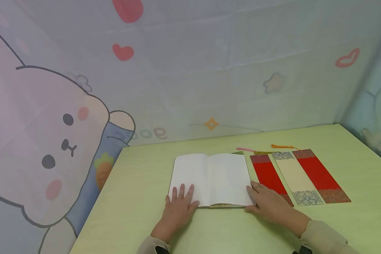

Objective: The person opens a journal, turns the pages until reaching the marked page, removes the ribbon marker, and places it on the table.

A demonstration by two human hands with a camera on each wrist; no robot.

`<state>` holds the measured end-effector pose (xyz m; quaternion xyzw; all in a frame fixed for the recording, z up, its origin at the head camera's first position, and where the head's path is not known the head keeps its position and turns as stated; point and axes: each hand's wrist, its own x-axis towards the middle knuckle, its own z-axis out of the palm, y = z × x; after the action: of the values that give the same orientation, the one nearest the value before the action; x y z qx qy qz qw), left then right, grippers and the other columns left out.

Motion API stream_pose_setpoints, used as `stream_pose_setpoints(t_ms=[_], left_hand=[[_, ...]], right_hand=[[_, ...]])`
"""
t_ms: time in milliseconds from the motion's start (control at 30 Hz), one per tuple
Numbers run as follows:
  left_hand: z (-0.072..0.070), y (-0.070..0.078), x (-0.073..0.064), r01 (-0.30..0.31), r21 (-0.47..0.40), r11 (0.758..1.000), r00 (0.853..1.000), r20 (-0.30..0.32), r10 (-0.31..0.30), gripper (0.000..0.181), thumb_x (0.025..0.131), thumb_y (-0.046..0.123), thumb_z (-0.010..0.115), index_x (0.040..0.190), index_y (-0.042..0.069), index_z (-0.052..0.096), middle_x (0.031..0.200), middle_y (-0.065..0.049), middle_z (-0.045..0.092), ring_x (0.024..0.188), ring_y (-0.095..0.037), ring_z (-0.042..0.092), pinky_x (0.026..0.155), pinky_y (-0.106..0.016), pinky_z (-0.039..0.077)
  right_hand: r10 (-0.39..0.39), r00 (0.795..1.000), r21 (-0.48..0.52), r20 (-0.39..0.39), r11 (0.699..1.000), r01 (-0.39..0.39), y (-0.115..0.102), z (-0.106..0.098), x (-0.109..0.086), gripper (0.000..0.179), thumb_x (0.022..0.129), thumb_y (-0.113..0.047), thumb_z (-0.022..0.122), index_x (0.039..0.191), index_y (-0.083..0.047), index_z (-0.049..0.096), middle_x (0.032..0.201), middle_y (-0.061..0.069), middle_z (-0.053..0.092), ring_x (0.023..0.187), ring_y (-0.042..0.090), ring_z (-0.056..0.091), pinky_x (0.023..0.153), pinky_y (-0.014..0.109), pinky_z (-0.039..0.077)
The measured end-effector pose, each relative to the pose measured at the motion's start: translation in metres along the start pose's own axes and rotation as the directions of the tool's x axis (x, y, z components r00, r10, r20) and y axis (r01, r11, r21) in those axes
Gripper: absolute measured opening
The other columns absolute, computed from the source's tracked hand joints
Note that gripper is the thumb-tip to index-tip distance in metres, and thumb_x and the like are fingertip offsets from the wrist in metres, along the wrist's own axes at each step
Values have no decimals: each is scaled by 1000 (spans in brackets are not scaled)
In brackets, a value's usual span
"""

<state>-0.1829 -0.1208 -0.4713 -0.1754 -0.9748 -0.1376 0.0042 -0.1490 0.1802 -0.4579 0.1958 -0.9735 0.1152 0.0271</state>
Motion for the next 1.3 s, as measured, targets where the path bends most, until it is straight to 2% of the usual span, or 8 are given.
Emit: stream_pose_setpoints(t_ms=[367,667,800,967,1133,1300], left_hand=[[-1,-1,1,-10,70,997,999,35,7,58,97,46,38,145,15,33,146,-22,29,133,-47,21,99,-65,21],[1,1,-1,-20,89,996,1000,11,20,57,97,45,39,145,14,35,145,-23,31,132,-47,22,99,-65,22],[2,1,-1,-19,101,995,1000,6,19,57,97,45,38,145,14,34,145,-23,31,133,-47,22,99,-64,21],[-2,2,0,-22,97,995,1000,18,20,57,98,44,37,145,14,33,146,-23,30,133,-47,21,100,-64,21],[-4,3,-1,-18,96,995,1000,27,15,57,98,45,38,145,14,34,145,-23,30,133,-47,21,99,-64,21],[-5,4,-1,-7,116,993,999,36,2,57,97,46,38,145,15,34,145,-22,31,132,-47,22,101,-63,20]], right_hand=[[-5,1000,-1,20,1000,6,-2,-1,2,71,81,-41,69,130,5,49,137,26,41,125,43,38,97,55,35],[-26,999,-8,33,1000,26,-4,-2,2,64,85,-39,65,131,3,50,138,23,41,127,40,37,98,53,34],[-102,994,-29,-34,994,101,-3,-2,1,50,86,-32,65,122,2,58,134,21,48,123,37,43,96,51,38],[-225,965,-110,-134,971,212,-2,-3,3,22,84,-24,69,97,-7,68,125,16,57,115,32,53,92,47,43],[-255,950,-174,-180,959,224,-3,-3,4,24,81,-23,72,99,-7,71,119,11,62,108,30,57,89,45,45],[-247,943,-185,-221,960,208,-6,-6,5,27,77,-21,75,100,-7,72,114,9,65,103,28,59,87,43,47]])
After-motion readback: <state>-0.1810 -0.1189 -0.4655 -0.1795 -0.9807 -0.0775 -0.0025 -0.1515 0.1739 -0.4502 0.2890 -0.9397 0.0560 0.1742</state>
